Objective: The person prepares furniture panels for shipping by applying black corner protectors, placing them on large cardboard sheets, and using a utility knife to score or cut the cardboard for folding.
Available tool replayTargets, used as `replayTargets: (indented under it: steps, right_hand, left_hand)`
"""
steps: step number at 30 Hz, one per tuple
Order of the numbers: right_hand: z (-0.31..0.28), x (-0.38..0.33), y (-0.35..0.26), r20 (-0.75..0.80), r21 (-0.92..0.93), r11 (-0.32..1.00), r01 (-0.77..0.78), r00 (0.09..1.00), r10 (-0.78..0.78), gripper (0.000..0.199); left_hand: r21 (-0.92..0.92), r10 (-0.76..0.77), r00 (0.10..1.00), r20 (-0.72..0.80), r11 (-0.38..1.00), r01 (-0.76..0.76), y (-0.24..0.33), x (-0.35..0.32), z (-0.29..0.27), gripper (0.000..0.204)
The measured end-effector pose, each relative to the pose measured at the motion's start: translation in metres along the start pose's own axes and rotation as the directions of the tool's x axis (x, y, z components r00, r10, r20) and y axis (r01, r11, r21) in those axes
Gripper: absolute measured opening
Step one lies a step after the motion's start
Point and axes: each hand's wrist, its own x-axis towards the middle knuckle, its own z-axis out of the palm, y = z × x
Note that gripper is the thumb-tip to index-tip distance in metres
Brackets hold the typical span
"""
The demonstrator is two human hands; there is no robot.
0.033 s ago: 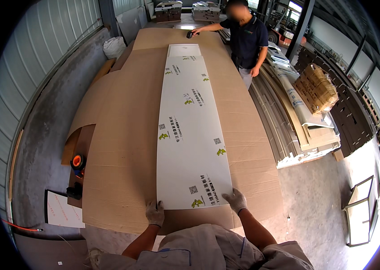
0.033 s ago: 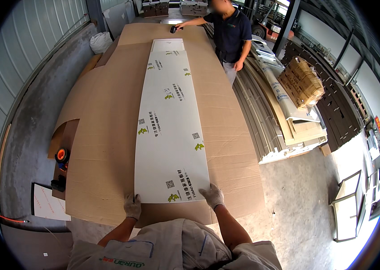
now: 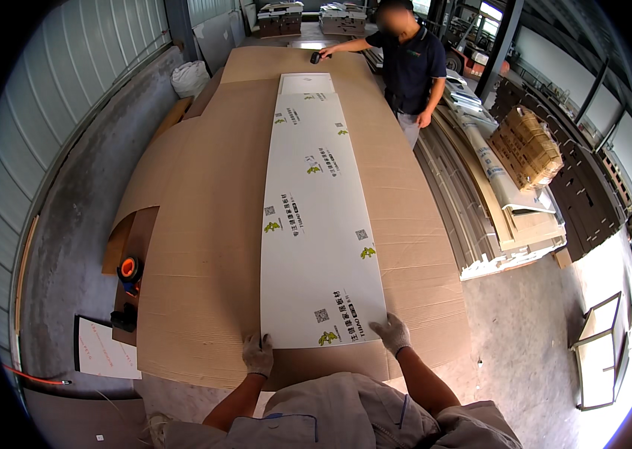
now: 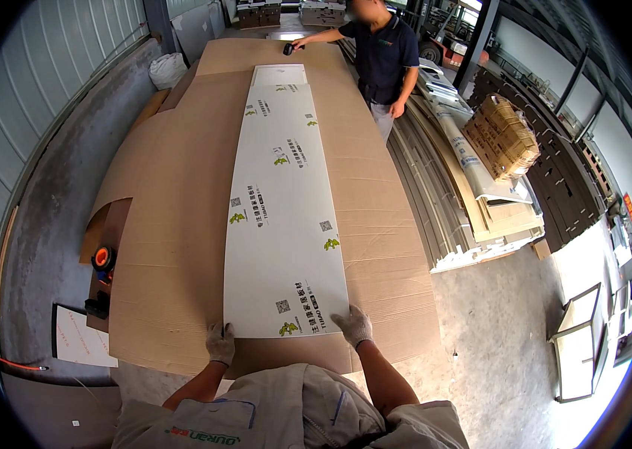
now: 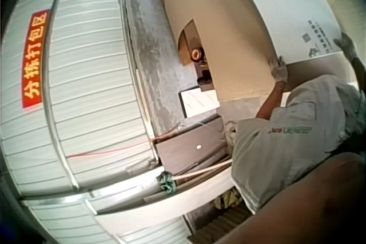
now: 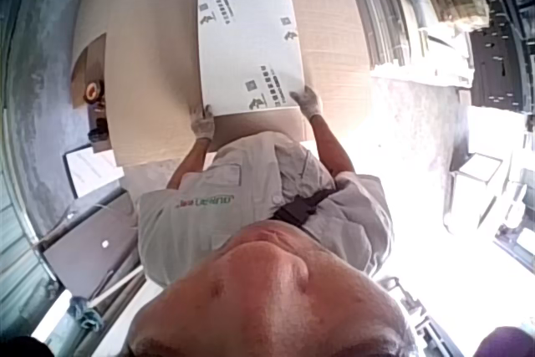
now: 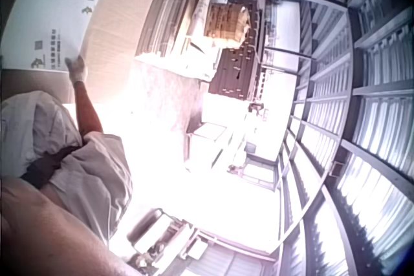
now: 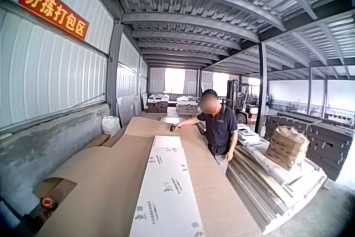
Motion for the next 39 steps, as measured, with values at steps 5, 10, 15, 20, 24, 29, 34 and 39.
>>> replayTargets:
  steps: [5,10,15,20,24,29,34,39]
  right_hand:
    - [-0.001,-0.003,-0.004,-0.002,0.016,1.000,-0.001,1.000,0.001,0.063]
    - [-0.001,-0.002,-0.003,0.005,0.007,1.000,-0.017,1.000,0.017,0.061]
    - [-0.001,-0.002,-0.004,0.011,0.012,1.000,-0.023,1.000,0.023,0.061]
    - [-0.002,-0.002,-0.007,0.027,0.034,0.999,-0.033,0.999,0.032,0.062]
    - [-0.001,0.000,0.000,0.024,0.070,0.997,-0.032,0.999,0.030,0.064]
    - [0.000,0.000,-0.001,0.028,0.060,0.998,-0.030,0.999,0.029,0.064]
    - [0.000,0.000,0.000,0.025,0.055,0.998,-0.021,0.999,0.019,0.064]
    - [0.002,0.003,0.007,0.012,0.047,0.999,-0.001,1.000,0.001,0.063]
  left_hand:
    - [-0.008,-0.008,1.000,-0.002,1.000,0.008,0.001,0.000,0.000,0.026]
    - [0.002,0.007,1.000,-0.009,1.000,-0.007,0.002,0.000,-0.001,0.025]
    - [-0.002,0.014,1.000,-0.017,1.000,-0.014,0.003,0.000,-0.001,0.024]
    - [0.025,-0.008,1.000,0.015,1.000,0.007,-0.002,0.000,-0.001,0.026]
    - [-0.003,0.003,1.000,0.012,1.000,-0.003,0.004,0.002,0.000,0.026]
    - [0.009,-0.007,1.000,0.014,1.000,0.007,0.001,0.001,-0.001,0.026]
    - [0.007,0.009,1.000,0.000,1.000,-0.009,-0.002,0.001,0.000,0.025]
    - [0.002,0.030,0.999,-0.019,1.000,-0.030,-0.002,0.002,0.002,0.025]
